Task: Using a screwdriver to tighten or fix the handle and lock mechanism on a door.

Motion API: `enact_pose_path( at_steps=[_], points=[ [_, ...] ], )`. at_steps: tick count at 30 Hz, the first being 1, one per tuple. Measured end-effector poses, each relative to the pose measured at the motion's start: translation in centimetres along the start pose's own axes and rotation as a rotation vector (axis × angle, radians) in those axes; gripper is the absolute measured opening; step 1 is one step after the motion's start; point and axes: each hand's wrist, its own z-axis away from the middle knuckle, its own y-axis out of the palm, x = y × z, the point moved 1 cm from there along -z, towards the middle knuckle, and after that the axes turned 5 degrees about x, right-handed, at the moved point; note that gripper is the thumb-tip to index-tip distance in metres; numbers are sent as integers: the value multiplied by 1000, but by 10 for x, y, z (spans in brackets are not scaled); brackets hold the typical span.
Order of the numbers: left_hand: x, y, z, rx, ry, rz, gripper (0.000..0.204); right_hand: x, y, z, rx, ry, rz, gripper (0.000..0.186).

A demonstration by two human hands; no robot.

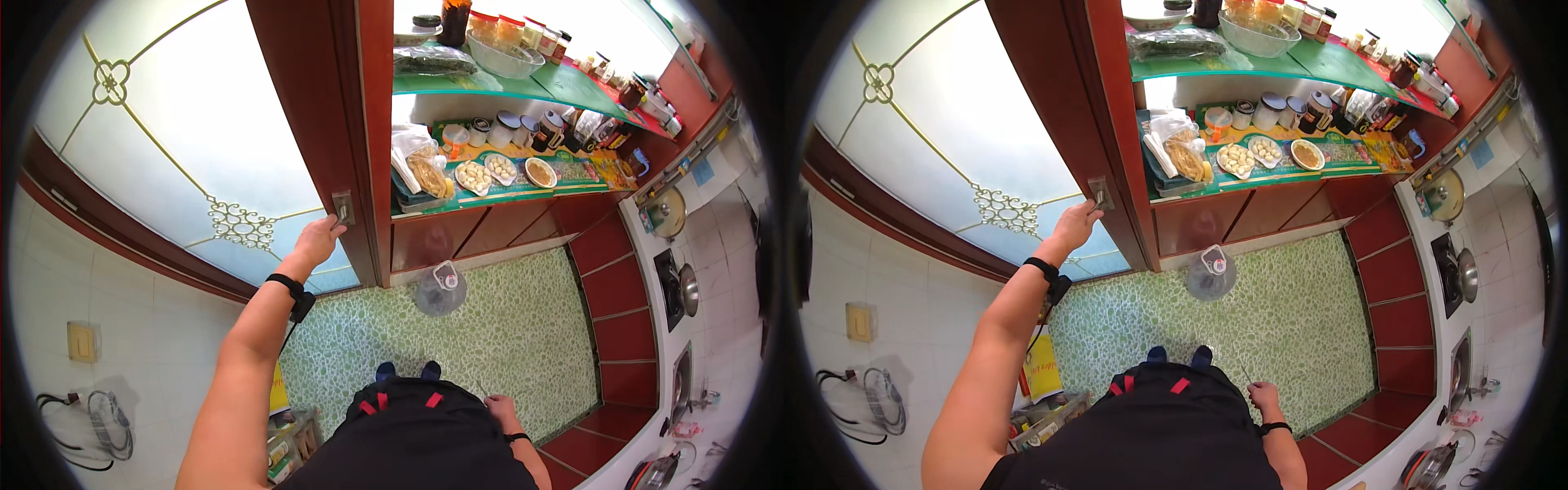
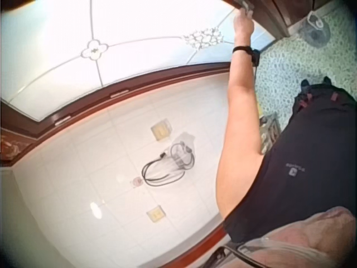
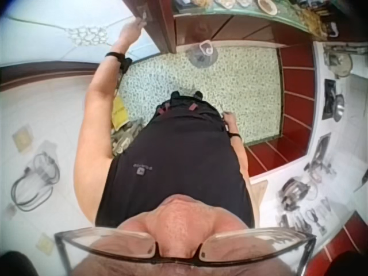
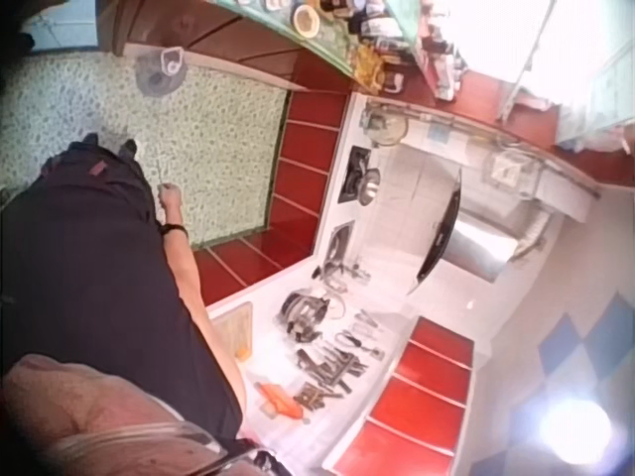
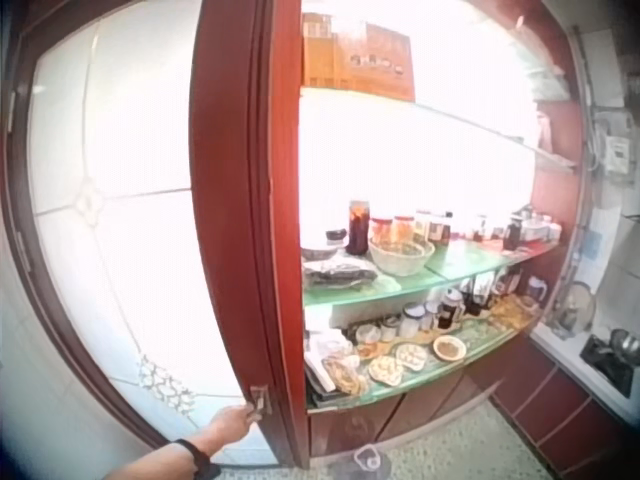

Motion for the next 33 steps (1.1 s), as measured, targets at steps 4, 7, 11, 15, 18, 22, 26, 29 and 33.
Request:
enact_pose_path(
  at_steps=[4,7,11,15,18,22,26,29,33],
  points=[
    [6,11,1,-105,43,154,32,-4,2,-2,29,-58,82,34],
    [9,19,4,-167,56,149,32,-4,6,-5,44,-16,97,35],
    [7,23,19,-150,63,134,30,8,9,-1,23,-6,100,34],
    [0,25,43,-150,111,195,31,5,11,-9,24,-81,63,36],
    [-3,21,57,-91,55,153,31,5,15,-13,42,-108,65,33],
    [-30,-2,75,-32,-88,-9,32,-5,15,-20,40,-155,57,31],
    [-37,-25,101,-90,-127,-56,30,-1,21,-19,68,-129,105,32],
    [-44,-29,114,-142,-59,-46,28,-7,20,-20,71,-111,93,33],
    [-53,-31,117,-232,54,4,32,-10,16,-25,78,-159,83,33]
  ],
)
